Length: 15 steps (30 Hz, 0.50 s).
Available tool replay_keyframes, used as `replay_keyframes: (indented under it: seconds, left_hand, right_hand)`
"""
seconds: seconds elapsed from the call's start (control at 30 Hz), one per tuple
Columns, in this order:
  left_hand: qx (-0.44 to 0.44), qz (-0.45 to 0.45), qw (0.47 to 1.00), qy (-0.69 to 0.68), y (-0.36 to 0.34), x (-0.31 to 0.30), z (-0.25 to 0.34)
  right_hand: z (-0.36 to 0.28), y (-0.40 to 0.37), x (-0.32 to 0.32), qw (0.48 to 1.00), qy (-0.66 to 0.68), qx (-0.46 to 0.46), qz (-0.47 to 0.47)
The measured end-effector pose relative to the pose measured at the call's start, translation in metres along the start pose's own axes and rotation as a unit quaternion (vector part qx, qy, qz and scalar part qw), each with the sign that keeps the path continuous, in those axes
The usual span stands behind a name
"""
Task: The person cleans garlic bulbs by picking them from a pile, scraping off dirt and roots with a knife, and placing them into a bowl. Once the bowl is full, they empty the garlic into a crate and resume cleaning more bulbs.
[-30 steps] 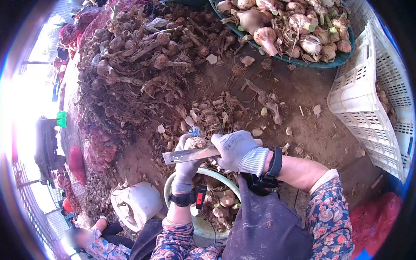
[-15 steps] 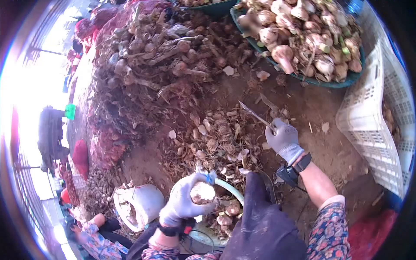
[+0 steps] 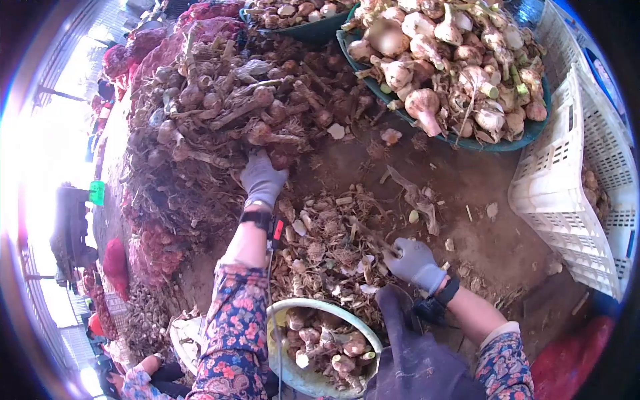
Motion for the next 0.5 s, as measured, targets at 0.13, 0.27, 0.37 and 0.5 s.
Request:
replay_keyframes:
  seconds: [0.13, 0.27, 0.37, 0.5]
  left_hand:
    - [0.025, -0.014, 0.931, -0.363, -0.083, 0.03, -0.03]
    - [-0.039, -0.139, 0.691, -0.709, -0.178, 0.023, -0.022]
    - [0.011, -0.18, 0.748, -0.639, -0.21, 0.01, -0.022]
    - [0.066, -0.023, 0.834, -0.548, -0.224, -0.011, -0.009]
  right_hand:
    - [-0.016, 0.005, -0.011, 0.997, 0.068, 0.035, -0.029]
    - [-0.077, -0.002, -0.022, 0.988, 0.109, -0.105, 0.004]
    - [-0.124, -0.014, -0.026, 0.972, 0.047, -0.228, -0.018]
    - [-0.14, -0.025, -0.016, 0.955, -0.023, -0.294, -0.043]
Point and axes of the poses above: each hand's wrist, its own y-axis towards the middle knuckle, its own x-axis out of the palm, z = x × y, the point moved 4 cm from there along y, towards the middle knuckle, and after that the axes turned 4 degrees about z, right-handed, at the moved point
